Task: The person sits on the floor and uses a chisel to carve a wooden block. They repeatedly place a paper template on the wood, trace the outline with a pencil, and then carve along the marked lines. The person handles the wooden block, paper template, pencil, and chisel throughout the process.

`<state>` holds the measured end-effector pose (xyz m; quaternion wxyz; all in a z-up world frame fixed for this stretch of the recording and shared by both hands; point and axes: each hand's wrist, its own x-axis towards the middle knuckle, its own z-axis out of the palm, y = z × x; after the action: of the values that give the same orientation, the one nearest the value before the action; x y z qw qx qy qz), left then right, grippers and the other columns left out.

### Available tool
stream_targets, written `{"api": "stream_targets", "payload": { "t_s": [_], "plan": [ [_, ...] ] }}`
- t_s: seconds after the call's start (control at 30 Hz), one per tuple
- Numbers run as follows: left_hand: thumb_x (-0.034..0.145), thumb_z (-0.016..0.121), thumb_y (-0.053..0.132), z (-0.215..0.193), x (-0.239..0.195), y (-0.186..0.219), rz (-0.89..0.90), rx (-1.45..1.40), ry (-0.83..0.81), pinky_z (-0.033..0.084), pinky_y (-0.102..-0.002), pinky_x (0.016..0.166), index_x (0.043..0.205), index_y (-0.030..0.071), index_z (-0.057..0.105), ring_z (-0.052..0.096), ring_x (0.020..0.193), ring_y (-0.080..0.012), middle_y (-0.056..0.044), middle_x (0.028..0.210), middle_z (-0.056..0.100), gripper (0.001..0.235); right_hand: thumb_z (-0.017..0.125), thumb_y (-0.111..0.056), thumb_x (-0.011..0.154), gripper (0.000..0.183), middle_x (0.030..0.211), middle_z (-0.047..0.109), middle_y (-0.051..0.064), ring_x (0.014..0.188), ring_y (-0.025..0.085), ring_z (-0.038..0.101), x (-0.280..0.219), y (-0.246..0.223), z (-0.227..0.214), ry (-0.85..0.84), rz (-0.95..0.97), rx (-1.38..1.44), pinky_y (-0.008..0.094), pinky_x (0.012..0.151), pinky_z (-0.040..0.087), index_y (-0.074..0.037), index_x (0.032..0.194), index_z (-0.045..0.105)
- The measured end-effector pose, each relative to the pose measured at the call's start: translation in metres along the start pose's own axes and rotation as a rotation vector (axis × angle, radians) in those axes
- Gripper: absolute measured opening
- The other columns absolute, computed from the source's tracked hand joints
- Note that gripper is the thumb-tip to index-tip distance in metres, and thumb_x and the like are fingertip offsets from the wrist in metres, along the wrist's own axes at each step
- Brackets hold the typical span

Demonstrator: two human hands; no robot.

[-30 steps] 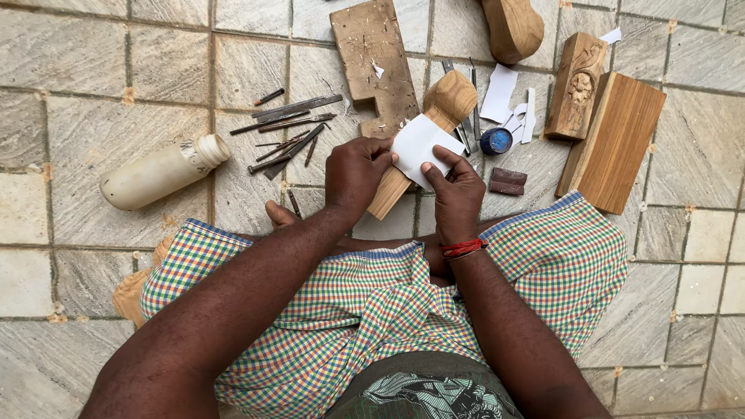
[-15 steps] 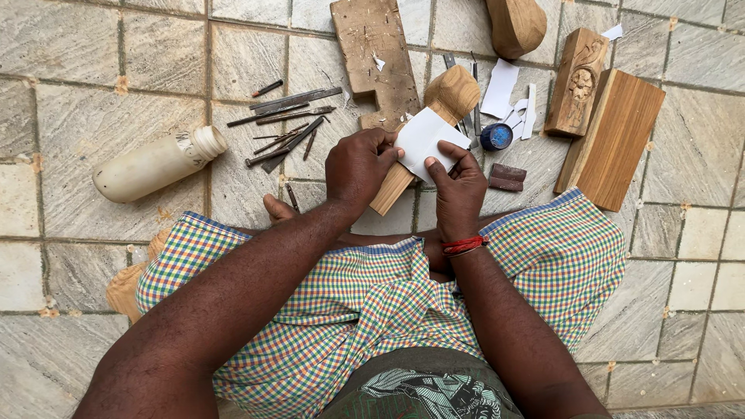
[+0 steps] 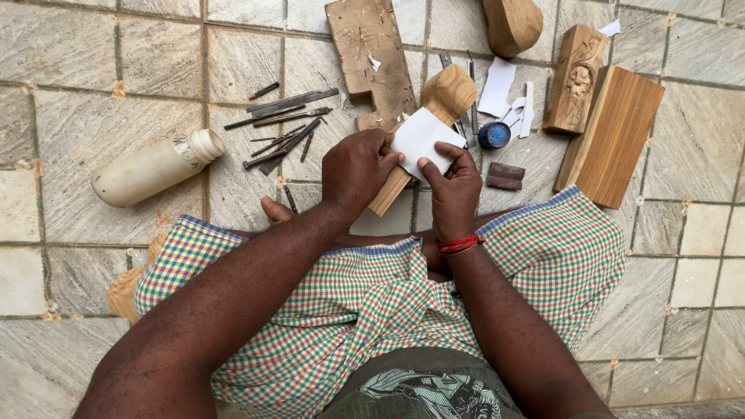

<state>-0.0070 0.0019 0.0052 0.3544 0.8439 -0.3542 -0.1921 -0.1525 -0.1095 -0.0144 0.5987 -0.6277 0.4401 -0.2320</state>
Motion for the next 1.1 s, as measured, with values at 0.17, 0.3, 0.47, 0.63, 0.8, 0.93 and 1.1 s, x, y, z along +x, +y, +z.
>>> {"api": "stream_targets", "payload": {
  "t_s": [0.17, 0.3, 0.47, 0.63, 0.8, 0.93, 1.1],
  "plan": [
    [0.084, 0.085, 0.029, 0.0, -0.001, 0.001, 0.034, 0.025, 0.011, 0.058, -0.034, 0.063, 0.101, 0.008, 0.073, 0.073, 0.074, -0.0158, -0.003, 0.083, 0.074, 0.03, 0.081, -0.006, 0.09, 0.035, 0.108, 0.068, 0.007, 0.092, 0.008, 0.064, 0.0, 0.003, -0.001, 0.014, 0.001, 0.02, 0.023, 0.08, 0.059, 0.0, 0.121, 0.067],
    [0.085, 0.085, 0.031, 0.002, -0.001, 0.0, 0.053, 0.065, 0.006, 0.058, -0.033, 0.062, 0.103, 0.008, 0.072, 0.072, 0.075, -0.0156, -0.004, 0.083, 0.073, 0.032, 0.081, -0.006, 0.09, 0.032, 0.108, 0.068, 0.008, 0.097, 0.01, 0.067, 0.001, 0.003, -0.002, 0.007, 0.01, 0.043, 0.025, 0.083, 0.061, 0.0, 0.117, 0.066],
    [0.085, 0.086, 0.031, 0.003, -0.001, -0.003, 0.058, 0.082, 0.0, 0.058, -0.033, 0.061, 0.104, 0.008, 0.072, 0.072, 0.074, -0.0149, -0.003, 0.083, 0.073, 0.033, 0.079, -0.005, 0.091, 0.03, 0.108, 0.068, 0.009, 0.1, 0.012, 0.069, 0.001, 0.002, -0.001, -0.009, 0.004, 0.076, 0.026, 0.085, 0.062, 0.0, 0.116, 0.064],
    [0.086, 0.084, 0.034, -0.002, 0.002, 0.0, 0.045, 0.103, -0.032, 0.058, -0.033, 0.059, 0.103, 0.007, 0.07, 0.072, 0.073, -0.0145, -0.003, 0.083, 0.073, 0.034, 0.079, -0.003, 0.09, 0.028, 0.107, 0.069, 0.01, 0.099, 0.013, 0.069, 0.002, 0.001, 0.001, -0.018, 0.003, 0.073, 0.026, 0.084, 0.062, 0.0, 0.113, 0.063],
    [0.079, 0.078, 0.036, -0.017, 0.013, 0.002, 0.429, 0.398, 0.084, 0.059, -0.036, 0.083, 0.121, 0.011, 0.071, 0.066, 0.11, -0.0234, -0.01, 0.122, 0.069, 0.05, 0.078, -0.003, 0.091, 0.027, 0.106, 0.069, 0.01, 0.097, 0.012, 0.069, 0.003, 0.003, 0.004, -0.036, 0.0, 0.016, 0.025, 0.083, 0.06, -0.001, 0.112, 0.061],
    [0.086, 0.074, 0.021, -0.017, 0.022, 0.001, 0.868, 0.649, -0.073, 0.053, -0.037, 0.109, 0.123, 0.015, 0.071, 0.051, 0.138, -0.0246, -0.003, 0.146, 0.06, 0.038, 0.077, -0.002, 0.094, 0.024, 0.11, 0.069, 0.009, 0.102, 0.012, 0.066, 0.001, 0.007, 0.003, -0.056, -0.079, 0.03, 0.025, 0.088, 0.058, 0.0, 0.113, 0.063],
    [0.091, 0.07, 0.015, -0.016, 0.026, -0.001, 0.819, 0.569, -0.178, 0.055, -0.037, 0.103, 0.125, 0.012, 0.072, 0.057, 0.132, -0.0251, -0.005, 0.142, 0.063, 0.035, 0.078, -0.003, 0.092, 0.026, 0.111, 0.069, 0.008, 0.102, 0.011, 0.066, 0.001, 0.006, 0.004, -0.048, -0.039, 0.099, 0.025, 0.087, 0.058, 0.0, 0.114, 0.064]
  ]
}}
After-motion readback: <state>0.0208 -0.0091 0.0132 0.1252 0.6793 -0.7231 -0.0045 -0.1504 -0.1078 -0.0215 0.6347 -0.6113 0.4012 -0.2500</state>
